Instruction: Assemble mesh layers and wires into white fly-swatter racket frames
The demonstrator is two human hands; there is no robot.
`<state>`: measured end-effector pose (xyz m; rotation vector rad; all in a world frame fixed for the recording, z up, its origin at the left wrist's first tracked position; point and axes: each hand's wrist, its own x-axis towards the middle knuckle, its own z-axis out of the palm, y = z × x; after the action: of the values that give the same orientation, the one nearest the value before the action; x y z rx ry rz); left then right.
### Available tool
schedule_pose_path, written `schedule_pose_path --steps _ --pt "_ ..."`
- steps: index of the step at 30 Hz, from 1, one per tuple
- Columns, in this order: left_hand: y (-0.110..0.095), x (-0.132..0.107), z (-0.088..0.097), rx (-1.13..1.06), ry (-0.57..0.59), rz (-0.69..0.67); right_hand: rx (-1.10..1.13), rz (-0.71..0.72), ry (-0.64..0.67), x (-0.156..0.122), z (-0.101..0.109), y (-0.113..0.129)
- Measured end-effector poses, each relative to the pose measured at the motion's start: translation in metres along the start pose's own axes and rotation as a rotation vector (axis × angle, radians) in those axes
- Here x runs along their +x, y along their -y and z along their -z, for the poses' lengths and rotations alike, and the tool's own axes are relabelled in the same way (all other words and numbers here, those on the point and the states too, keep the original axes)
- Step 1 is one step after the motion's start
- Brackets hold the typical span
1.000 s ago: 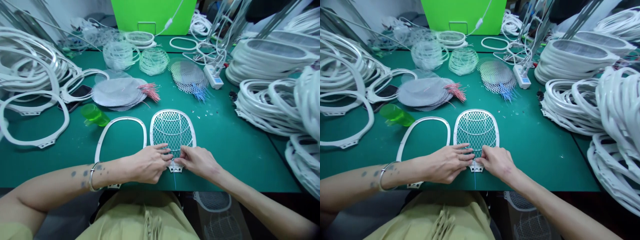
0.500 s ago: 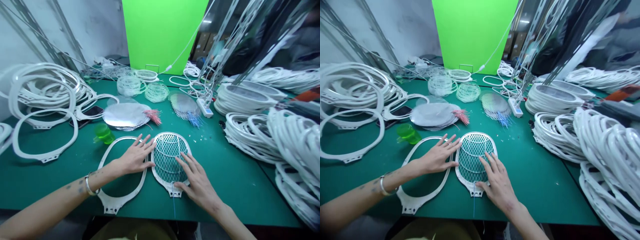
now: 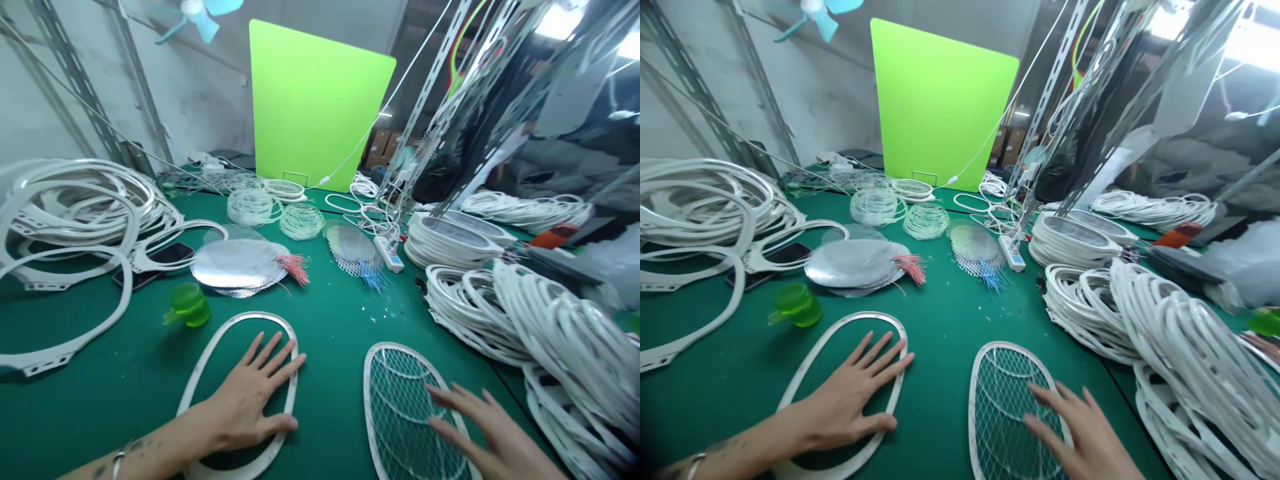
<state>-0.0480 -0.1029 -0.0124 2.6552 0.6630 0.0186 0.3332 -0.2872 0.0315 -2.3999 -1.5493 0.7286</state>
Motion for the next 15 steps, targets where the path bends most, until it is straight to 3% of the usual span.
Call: schedule_pose_path --steps 3,5,7,10,15 --pt "-0.02 0.024 0.001 -0.039 -0.011 -0.051 -0.025 0.114 -0.066 0.072 0.036 0.062" --pt "-0.029 0.034 0.004 -0.05 -0.042 -0.063 -0.088 -0.005 -0.162 0.13 0.045 0.1" --pt "-0.031 0.035 0.008 -0.045 -0.085 -0.065 -0.151 -0.109 -0.245 0.181 0.04 0.122" --pt "-0.028 0.026 0.012 -0.049 -0.132 -0.038 -0.209 -0.208 -0.281 0.228 0.026 0.127" --pt "-0.026 0.023 0.035 -0.32 -0.293 0.218 -0.145 -0.255 -0.286 0.24 0.03 0.111"
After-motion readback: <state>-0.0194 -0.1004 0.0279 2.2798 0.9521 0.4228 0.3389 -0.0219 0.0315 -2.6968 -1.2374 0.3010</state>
